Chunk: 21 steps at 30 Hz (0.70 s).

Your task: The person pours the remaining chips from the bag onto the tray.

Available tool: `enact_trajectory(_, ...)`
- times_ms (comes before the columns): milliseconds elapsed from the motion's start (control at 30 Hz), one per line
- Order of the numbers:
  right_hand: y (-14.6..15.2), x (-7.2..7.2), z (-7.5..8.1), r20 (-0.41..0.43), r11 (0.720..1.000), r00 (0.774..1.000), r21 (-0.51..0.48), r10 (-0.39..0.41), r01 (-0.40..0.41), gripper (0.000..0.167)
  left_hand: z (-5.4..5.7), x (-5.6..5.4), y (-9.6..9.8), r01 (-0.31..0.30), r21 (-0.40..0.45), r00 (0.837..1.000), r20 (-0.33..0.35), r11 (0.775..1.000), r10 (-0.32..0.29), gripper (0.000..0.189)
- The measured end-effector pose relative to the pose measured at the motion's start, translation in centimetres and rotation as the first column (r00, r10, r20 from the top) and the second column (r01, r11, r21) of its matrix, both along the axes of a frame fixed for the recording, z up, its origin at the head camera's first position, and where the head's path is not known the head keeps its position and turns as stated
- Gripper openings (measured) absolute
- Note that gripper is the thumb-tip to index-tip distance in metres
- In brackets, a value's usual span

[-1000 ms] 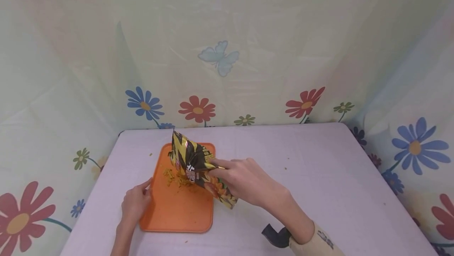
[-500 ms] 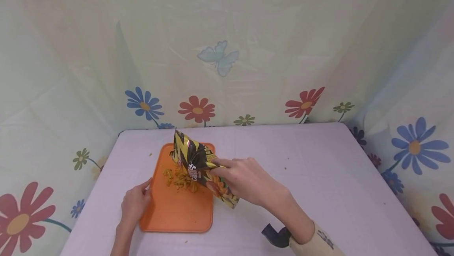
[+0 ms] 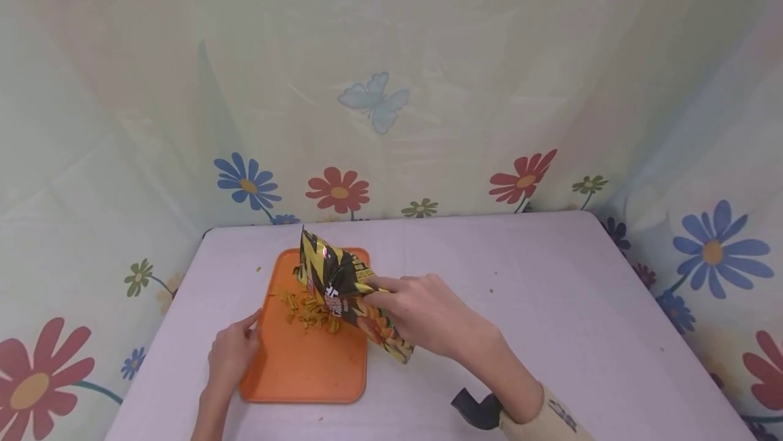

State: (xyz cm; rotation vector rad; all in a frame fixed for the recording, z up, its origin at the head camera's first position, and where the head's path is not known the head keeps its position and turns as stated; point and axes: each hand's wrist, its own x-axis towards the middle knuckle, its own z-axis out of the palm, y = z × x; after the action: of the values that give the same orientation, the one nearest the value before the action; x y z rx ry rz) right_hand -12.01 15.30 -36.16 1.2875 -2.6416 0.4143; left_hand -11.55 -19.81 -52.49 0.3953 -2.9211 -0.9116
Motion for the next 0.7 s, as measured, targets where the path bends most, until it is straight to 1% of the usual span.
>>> enact_trajectory(100, -0.01, 0.0, -0.01, -0.011, 1.0, 1.0, 0.003, -0.002, 0.002, 0.025, -0.07, 0.05, -0.01, 0.0, -0.003, 1.0, -0.01, 1.0, 0.0, 0.043)
enact_trajectory(233, -0.07, 0.02, 0.02, -0.007, 1.0, 1.0, 0.019, -0.01, 0.01, 0.025, -0.09, 0.09, -0.13, 0.008, -0.009, 1.0, -0.024, 1.0, -0.009, 0.042)
enact_trajectory(533, -0.15, 0.05, 0.58, 0.024, 0.998, 1.0, 0.058, -0.015, 0.014, 0.024, 0.06, -0.02, -0.18, 0.008, 0.001, 1.0, -0.014, 1.0, -0.008, 0.043)
enact_trajectory(700, -0.13, 0.05, 0.76, 0.017, 0.997, 1.0, 0.071, -0.004, 0.003, 0.023, 0.0, -0.14, -0.12, 0.001, 0.006, 1.0, -0.006, 1.0, -0.001, 0.044)
